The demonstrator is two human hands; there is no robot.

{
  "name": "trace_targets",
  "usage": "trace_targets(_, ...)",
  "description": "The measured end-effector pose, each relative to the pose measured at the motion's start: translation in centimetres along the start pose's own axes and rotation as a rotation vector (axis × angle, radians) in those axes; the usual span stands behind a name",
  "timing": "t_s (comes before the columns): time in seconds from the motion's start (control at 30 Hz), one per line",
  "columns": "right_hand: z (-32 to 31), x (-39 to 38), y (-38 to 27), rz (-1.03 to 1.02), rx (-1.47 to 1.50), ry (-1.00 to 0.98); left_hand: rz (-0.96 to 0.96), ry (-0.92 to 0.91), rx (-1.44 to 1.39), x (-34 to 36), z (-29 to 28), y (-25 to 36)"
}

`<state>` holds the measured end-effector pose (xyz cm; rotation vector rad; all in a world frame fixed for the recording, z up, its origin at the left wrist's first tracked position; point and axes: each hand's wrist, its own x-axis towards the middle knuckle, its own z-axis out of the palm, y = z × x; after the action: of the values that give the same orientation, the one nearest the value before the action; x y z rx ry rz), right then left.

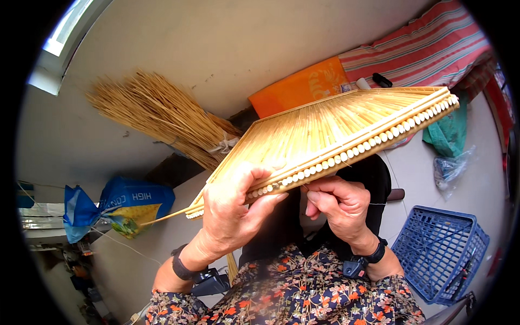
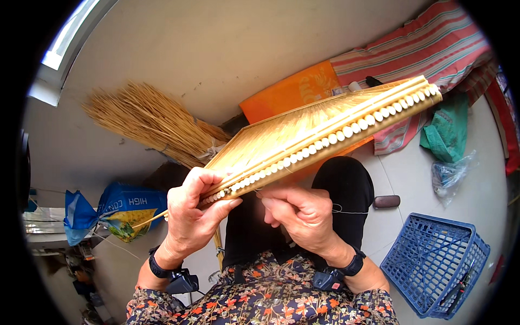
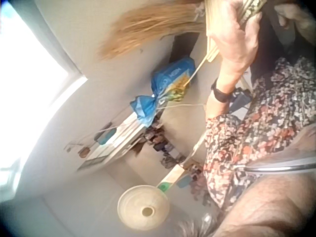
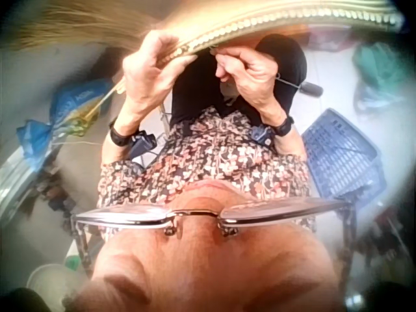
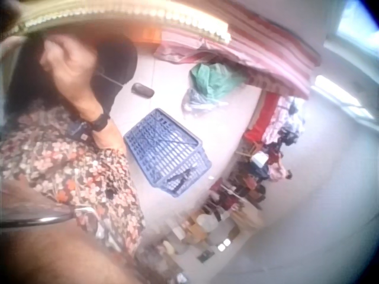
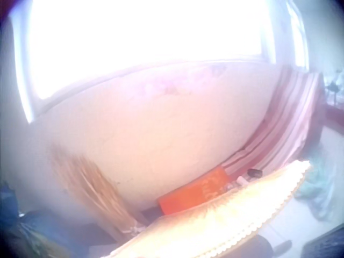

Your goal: The person uses a needle and thread to sew along the edge of a bamboo mat, binding the slats to a thin wooden rod. They push the needle through the gaps, pull the thread tight, and move along the mat by hand.

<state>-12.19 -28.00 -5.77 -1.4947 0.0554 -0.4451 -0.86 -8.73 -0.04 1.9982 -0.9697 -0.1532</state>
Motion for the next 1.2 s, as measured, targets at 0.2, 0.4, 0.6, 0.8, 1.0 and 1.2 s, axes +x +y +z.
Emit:
trace_targets(0.2, -0.1, -0.2, 0.1, 0.064, 0.035, -0.019, 0.007, 0.000, -0.101, -0.5, 0.7, -0.6)
trace_targets(0.4, 0.4, -0.3, 0.1, 0.061, 0.053, 0.002, 0.065, 0.005, -0.101, -0.4, 1.0, -0.5)
trace_targets(0.6, -0.1, -0.2, 0.4, 0.068, 0.124, -0.069, 0.026, -0.011, -0.114, -0.6, 0.7, -0.4)
trace_targets(0.8, 0.4, 0.2, 0.9, 0.080, 0.187, -0.027, 0.026, 0.000, -0.145, -0.1, 0.4, -0.8)
trace_targets(1.0, -0.3, 0.0, 1.0, 0.179, 0.203, -0.126, 0.017, -0.007, -0.116, 0.2, -0.7, -1.2)
trace_targets(1.2, 0.1, 0.2, 0.7, 0.006, 0.108, -0.152, -0.214, 0.161, -0.480, 1.0, -2.7, -2.6)
